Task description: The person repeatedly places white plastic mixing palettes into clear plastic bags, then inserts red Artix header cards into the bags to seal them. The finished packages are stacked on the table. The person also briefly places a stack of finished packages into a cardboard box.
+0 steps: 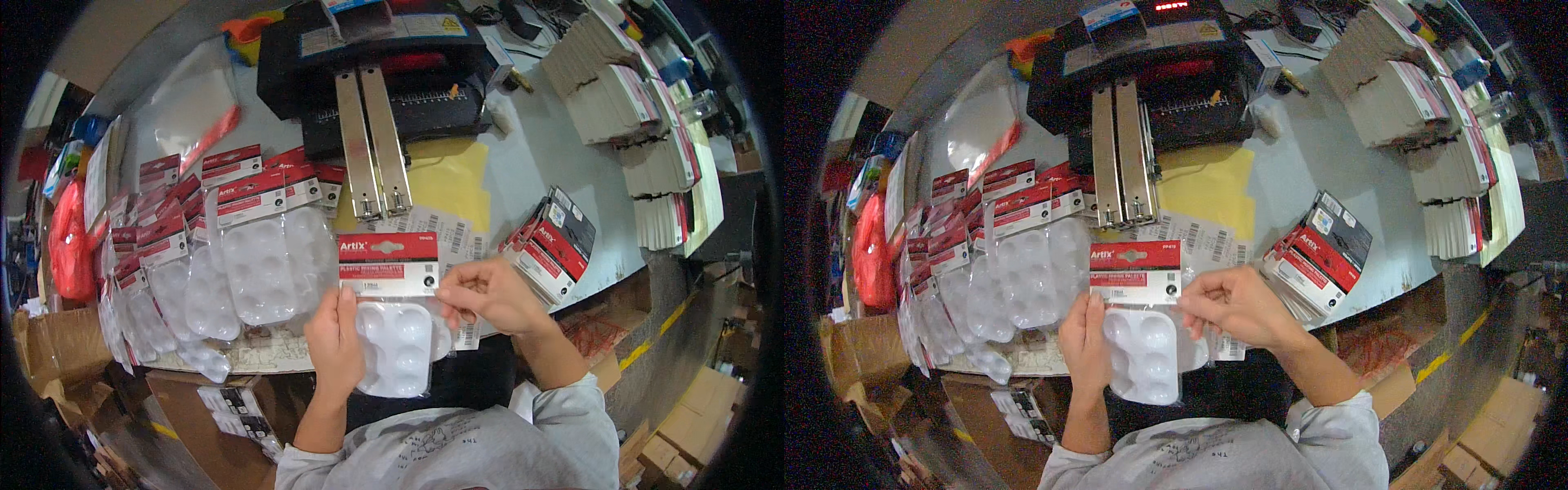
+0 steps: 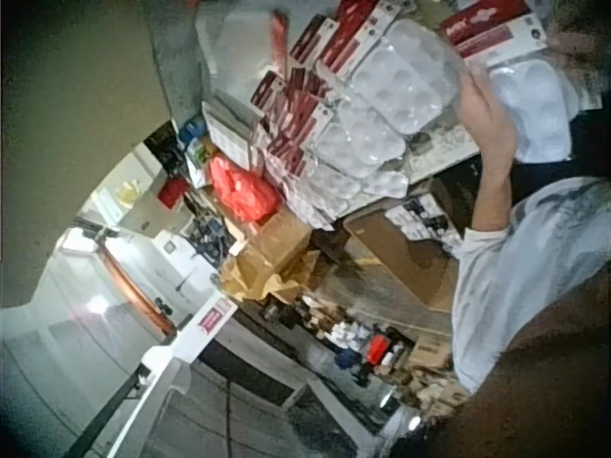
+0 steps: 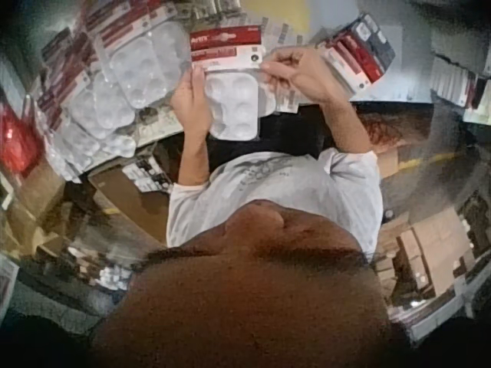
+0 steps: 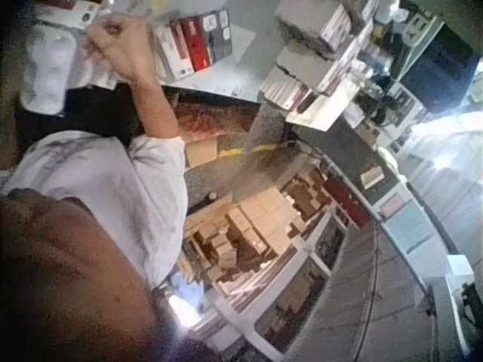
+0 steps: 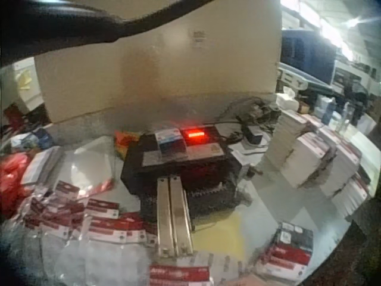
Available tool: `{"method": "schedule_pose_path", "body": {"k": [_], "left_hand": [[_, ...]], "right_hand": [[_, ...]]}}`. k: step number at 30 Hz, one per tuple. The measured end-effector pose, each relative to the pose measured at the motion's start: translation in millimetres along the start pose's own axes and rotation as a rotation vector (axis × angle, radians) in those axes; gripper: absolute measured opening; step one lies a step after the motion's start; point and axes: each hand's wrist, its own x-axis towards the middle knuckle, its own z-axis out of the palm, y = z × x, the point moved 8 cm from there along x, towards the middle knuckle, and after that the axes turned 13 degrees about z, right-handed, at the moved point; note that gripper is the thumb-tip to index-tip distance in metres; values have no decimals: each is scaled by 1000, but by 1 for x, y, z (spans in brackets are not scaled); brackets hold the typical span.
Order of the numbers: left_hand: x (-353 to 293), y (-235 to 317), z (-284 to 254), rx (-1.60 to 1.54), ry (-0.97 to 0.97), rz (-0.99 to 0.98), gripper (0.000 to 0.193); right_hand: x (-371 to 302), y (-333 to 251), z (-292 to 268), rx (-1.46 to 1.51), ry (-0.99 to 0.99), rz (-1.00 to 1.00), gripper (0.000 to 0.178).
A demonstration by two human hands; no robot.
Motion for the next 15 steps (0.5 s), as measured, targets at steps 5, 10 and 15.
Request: {"method": "schedule_pose_path", "body": {"k": [5, 10, 15], "left_hand": [[41, -19, 8, 242, 10, -38, 30], [59, -26, 15, 228, 75, 11, 31], [49, -39, 19, 267, 30, -19, 29]], "right_hand": [[49, -16, -9, 162, 211, -145, 18], [63, -17, -19, 235, 210, -239, 15], [59, -22, -16, 118, 262, -228, 17]]}}
